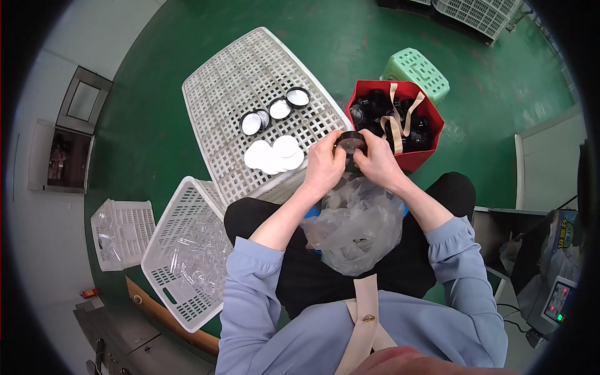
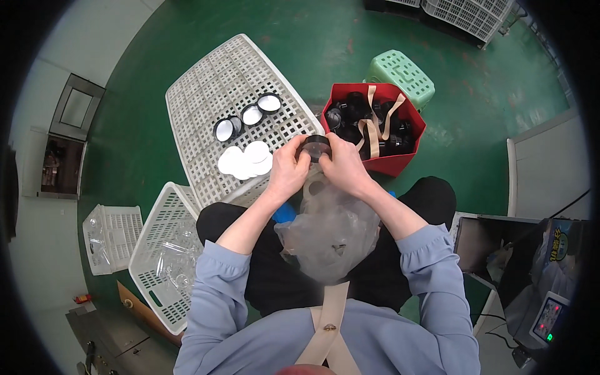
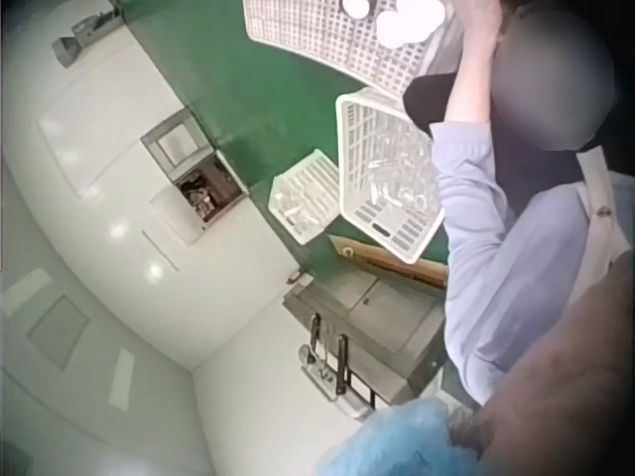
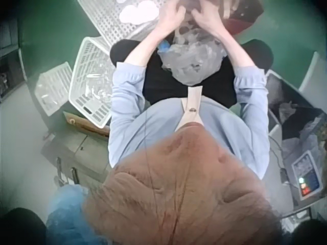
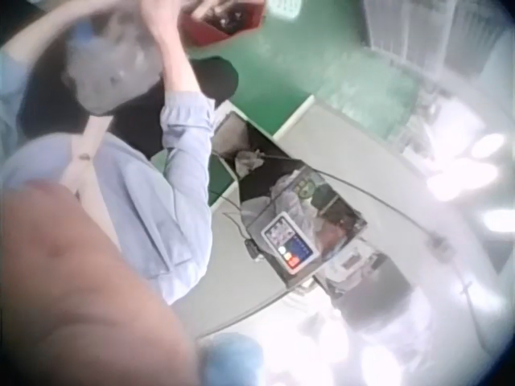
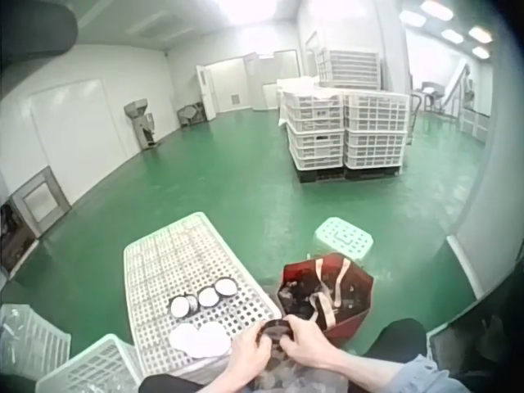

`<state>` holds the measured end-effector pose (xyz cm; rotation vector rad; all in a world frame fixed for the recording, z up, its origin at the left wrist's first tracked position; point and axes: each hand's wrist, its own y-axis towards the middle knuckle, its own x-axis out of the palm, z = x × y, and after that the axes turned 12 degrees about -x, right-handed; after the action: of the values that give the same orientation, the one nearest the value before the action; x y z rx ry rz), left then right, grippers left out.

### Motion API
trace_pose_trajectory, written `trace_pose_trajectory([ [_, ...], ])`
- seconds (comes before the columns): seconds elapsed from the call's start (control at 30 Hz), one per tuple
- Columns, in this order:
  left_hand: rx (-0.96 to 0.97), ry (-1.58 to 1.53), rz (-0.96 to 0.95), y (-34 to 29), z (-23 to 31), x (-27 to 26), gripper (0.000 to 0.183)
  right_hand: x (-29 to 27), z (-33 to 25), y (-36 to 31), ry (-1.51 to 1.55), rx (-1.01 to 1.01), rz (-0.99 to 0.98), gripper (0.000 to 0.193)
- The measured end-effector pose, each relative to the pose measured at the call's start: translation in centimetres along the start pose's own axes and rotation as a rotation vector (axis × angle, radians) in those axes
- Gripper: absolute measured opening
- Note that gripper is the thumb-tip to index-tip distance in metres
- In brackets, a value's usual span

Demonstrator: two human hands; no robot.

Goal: Insert white liners into black plastic bottle caps in a factory setting.

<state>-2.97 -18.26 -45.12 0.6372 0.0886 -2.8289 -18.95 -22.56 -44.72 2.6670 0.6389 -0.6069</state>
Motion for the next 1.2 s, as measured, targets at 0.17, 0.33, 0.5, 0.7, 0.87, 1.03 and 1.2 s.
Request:
trace_pose_trajectory([
  [0.17,-0.009,0.086,0.019,0.1,-0.2,-0.8,0.023,0.6,-0.5,-0.3,0.130,0.058,-0.062,0.023],
  [0.33,-0.006,0.080,0.258,2.9,-1.2,-3.6,0.026,0.3,1.2,0.7,0.303,-0.011,-0.116,0.046],
  [0.5,-0.198,0.184,0.364,5.8,-4.3,-9.7,0.032,-1.4,6.4,3.0,-0.230,0.154,-0.123,0.038],
  [0.7,0.097,0.410,0.690,5.8,-5.0,-10.9,0.028,-1.0,13.2,2.9,-0.584,0.272,-0.261,0.040],
  [0.87,-0.198,0.647,0.228,2.2,-2.4,-10.9,0.029,-1.0,15.6,2.6,-0.731,0.446,-0.376,0.055],
  [1.03,-0.181,0.854,0.114,1.8,-3.0,-9.8,0.039,-0.5,16.2,2.1,-0.877,0.325,-0.303,0.049],
  [1.2,-0.259,0.772,0.104,2.1,-3.3,-10.2,0.036,-0.2,17.7,1.5,-0.966,0.311,-0.462,0.036],
])
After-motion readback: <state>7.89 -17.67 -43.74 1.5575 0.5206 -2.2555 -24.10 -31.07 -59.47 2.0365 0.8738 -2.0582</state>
